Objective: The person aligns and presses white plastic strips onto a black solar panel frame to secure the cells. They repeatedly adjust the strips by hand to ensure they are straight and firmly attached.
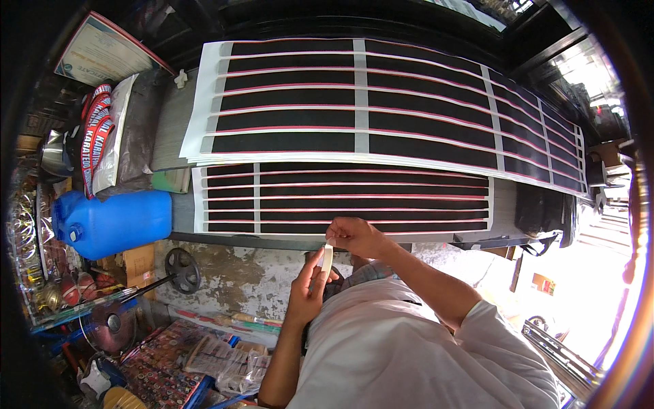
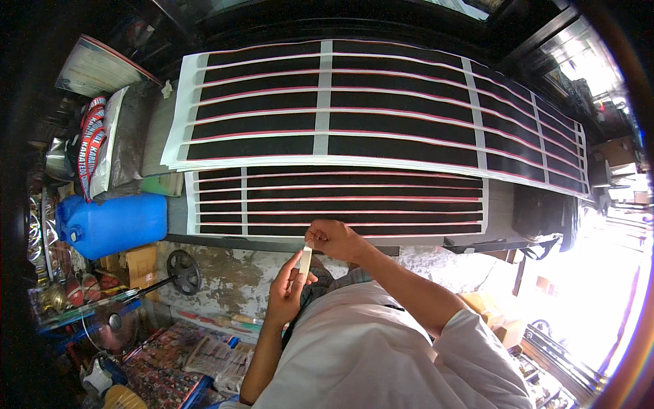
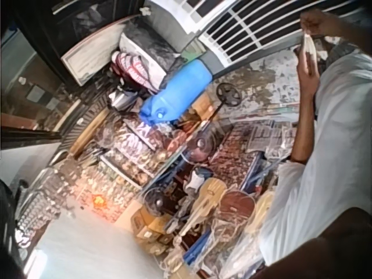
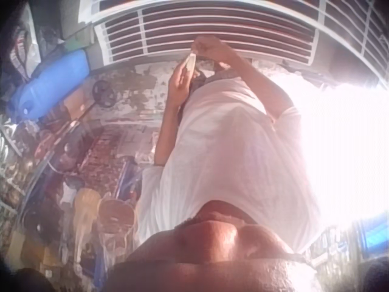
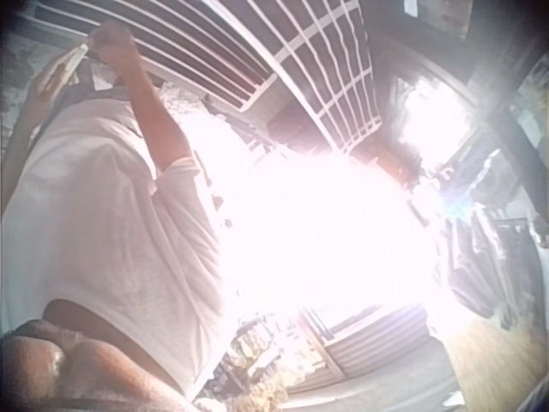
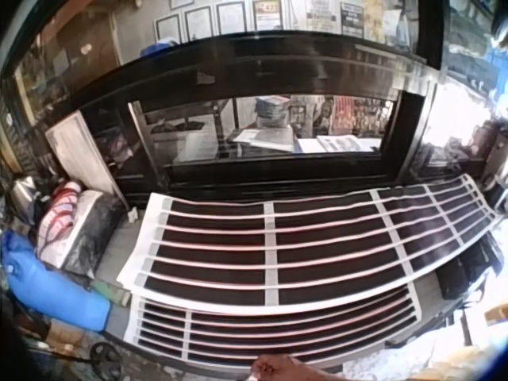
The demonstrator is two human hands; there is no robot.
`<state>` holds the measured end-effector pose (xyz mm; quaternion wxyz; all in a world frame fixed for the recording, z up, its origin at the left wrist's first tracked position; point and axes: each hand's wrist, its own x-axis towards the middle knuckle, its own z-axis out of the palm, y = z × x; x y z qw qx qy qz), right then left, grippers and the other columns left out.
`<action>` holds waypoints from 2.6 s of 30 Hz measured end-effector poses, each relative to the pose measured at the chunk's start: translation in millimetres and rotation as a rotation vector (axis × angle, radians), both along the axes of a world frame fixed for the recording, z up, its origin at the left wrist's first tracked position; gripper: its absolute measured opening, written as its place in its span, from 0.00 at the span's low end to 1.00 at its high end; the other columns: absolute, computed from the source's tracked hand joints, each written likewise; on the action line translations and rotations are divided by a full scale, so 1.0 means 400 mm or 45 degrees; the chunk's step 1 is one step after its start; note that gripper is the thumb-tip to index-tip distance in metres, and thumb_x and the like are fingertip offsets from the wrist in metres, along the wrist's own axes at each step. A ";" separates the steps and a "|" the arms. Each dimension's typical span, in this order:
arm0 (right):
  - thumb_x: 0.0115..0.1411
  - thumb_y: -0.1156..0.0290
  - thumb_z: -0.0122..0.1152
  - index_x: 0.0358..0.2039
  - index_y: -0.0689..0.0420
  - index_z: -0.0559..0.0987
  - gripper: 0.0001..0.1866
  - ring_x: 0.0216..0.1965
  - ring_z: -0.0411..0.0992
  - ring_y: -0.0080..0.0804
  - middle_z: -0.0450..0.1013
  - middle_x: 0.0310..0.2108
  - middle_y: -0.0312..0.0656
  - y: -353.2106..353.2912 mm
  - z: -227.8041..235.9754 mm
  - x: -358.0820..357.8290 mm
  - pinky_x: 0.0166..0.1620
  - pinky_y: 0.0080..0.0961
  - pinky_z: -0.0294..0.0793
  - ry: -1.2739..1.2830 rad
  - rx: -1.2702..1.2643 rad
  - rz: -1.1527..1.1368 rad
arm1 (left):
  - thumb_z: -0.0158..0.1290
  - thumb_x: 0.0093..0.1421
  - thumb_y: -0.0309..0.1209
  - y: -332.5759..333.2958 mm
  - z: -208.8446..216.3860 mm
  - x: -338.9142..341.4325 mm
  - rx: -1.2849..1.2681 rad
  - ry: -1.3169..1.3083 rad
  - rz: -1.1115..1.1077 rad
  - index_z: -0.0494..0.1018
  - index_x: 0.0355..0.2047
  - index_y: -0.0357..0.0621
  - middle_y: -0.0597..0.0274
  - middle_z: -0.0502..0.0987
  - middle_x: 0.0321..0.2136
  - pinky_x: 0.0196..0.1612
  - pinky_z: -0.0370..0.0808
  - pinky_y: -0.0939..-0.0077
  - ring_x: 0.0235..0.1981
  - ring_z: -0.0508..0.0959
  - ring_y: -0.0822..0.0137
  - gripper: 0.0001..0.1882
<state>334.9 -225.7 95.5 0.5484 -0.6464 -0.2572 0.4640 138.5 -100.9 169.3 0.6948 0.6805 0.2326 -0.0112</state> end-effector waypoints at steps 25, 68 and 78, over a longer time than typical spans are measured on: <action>0.56 0.80 0.65 0.33 0.58 0.85 0.06 0.35 0.83 0.49 0.82 0.32 0.48 0.052 -0.058 0.237 0.38 0.41 0.83 -0.989 -0.268 -0.511 | 0.54 0.79 0.36 0.034 -0.070 0.156 -0.262 0.194 -0.026 0.76 0.51 0.33 0.58 0.86 0.32 0.39 0.80 0.76 0.33 0.83 0.72 0.16; 0.49 0.85 0.63 0.28 0.58 0.82 0.08 0.50 0.82 0.49 0.85 0.52 0.43 0.072 -0.029 0.251 0.56 0.46 0.79 -1.295 -0.177 -0.027 | 0.52 0.80 0.36 0.025 -0.008 0.000 -0.249 0.303 0.034 0.78 0.45 0.33 0.57 0.85 0.30 0.38 0.81 0.75 0.31 0.84 0.71 0.16; 0.54 0.77 0.66 0.35 0.50 0.85 0.09 0.63 0.76 0.44 0.83 0.55 0.34 0.086 -0.071 0.231 0.66 0.59 0.66 -1.256 -0.387 -0.015 | 0.52 0.80 0.36 0.027 -0.022 -0.004 -0.286 0.330 0.012 0.78 0.46 0.33 0.57 0.85 0.30 0.39 0.81 0.74 0.32 0.84 0.71 0.15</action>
